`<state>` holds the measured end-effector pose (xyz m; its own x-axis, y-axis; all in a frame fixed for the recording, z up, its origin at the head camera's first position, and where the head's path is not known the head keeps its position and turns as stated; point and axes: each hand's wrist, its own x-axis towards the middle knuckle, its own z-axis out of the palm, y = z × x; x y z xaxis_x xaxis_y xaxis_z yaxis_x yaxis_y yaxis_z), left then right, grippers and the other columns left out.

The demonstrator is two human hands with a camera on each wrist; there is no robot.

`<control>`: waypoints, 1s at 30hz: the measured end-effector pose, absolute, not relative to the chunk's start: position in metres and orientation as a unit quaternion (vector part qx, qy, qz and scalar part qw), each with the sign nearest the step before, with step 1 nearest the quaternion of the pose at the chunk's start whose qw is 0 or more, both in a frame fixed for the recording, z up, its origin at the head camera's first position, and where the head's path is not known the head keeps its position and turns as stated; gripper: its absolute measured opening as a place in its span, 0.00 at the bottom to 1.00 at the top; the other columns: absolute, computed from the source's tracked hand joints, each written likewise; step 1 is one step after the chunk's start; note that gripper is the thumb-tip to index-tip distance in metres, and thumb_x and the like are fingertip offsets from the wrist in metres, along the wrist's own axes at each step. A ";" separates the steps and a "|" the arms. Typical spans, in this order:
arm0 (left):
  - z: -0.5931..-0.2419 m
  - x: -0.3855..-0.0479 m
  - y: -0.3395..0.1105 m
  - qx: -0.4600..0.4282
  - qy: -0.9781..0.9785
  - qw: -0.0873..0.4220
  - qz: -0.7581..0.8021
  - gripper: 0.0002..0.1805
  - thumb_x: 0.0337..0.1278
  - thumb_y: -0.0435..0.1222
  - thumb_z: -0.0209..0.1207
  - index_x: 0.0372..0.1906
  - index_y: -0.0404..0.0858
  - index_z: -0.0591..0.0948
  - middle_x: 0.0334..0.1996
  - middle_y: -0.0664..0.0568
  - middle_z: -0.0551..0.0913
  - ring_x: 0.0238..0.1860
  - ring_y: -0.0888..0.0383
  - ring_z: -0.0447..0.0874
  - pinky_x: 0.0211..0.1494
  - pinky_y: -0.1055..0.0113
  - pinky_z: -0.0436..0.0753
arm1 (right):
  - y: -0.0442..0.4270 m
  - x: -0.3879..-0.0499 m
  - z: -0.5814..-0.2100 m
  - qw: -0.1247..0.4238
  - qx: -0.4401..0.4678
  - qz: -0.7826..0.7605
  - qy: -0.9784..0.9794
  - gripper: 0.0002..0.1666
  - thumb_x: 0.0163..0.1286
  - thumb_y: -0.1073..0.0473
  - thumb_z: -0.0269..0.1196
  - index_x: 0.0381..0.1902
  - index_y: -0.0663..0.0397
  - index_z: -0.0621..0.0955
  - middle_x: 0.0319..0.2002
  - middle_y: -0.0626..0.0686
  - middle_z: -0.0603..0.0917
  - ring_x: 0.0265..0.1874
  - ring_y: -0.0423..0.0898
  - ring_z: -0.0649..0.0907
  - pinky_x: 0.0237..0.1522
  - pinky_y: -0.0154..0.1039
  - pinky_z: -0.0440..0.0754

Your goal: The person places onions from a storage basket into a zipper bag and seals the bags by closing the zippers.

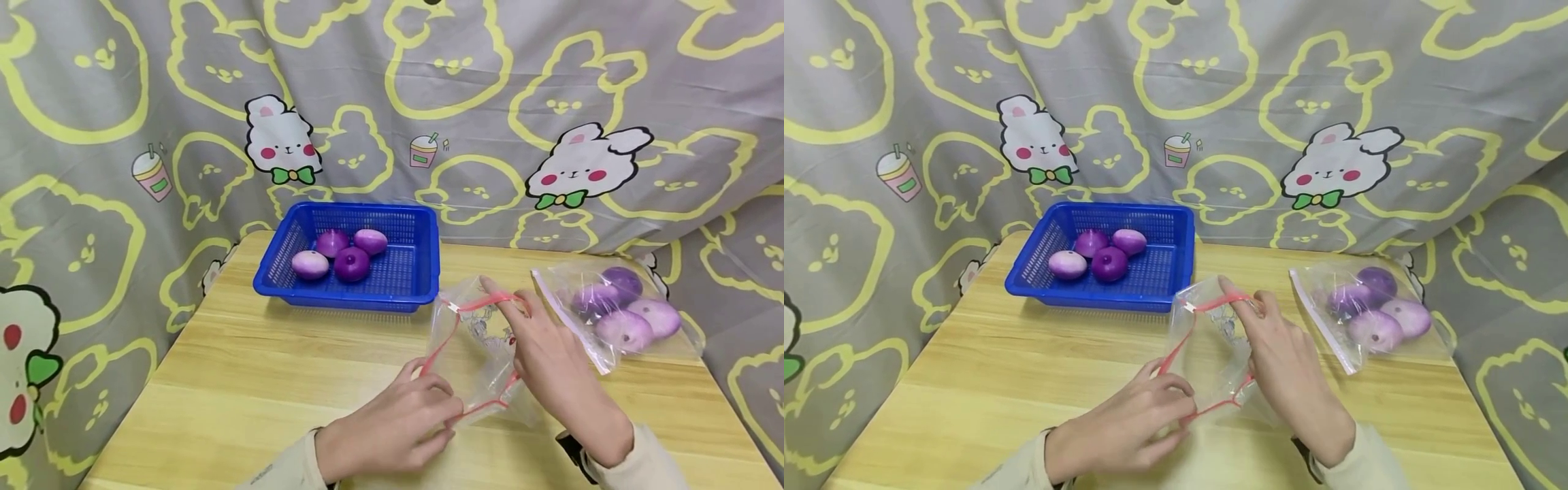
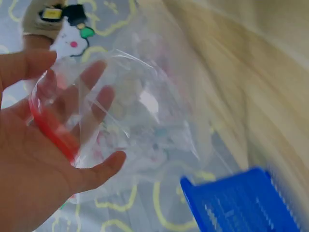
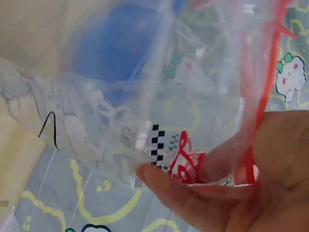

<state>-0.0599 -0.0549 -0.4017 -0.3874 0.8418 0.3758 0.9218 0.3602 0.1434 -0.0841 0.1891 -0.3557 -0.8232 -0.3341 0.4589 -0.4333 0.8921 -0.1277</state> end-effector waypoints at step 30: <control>-0.415 -0.113 -0.058 -0.502 -0.810 0.272 -0.136 0.07 0.61 0.40 0.63 0.41 0.43 0.81 0.44 0.53 0.82 0.57 0.51 0.76 0.68 0.46 0.68 | 0.203 -0.099 -0.347 0.226 0.228 0.114 -0.940 0.39 0.51 0.76 0.61 0.63 0.55 0.71 0.23 0.50 0.72 0.16 0.43 0.67 0.16 0.36 0.65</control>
<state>-0.1131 -0.0578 -0.4155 -0.3480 0.7384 0.5776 0.8867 0.4593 -0.0530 -0.0987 0.2028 -0.3467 -0.7945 -0.3765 0.4765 -0.4793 0.8706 -0.1112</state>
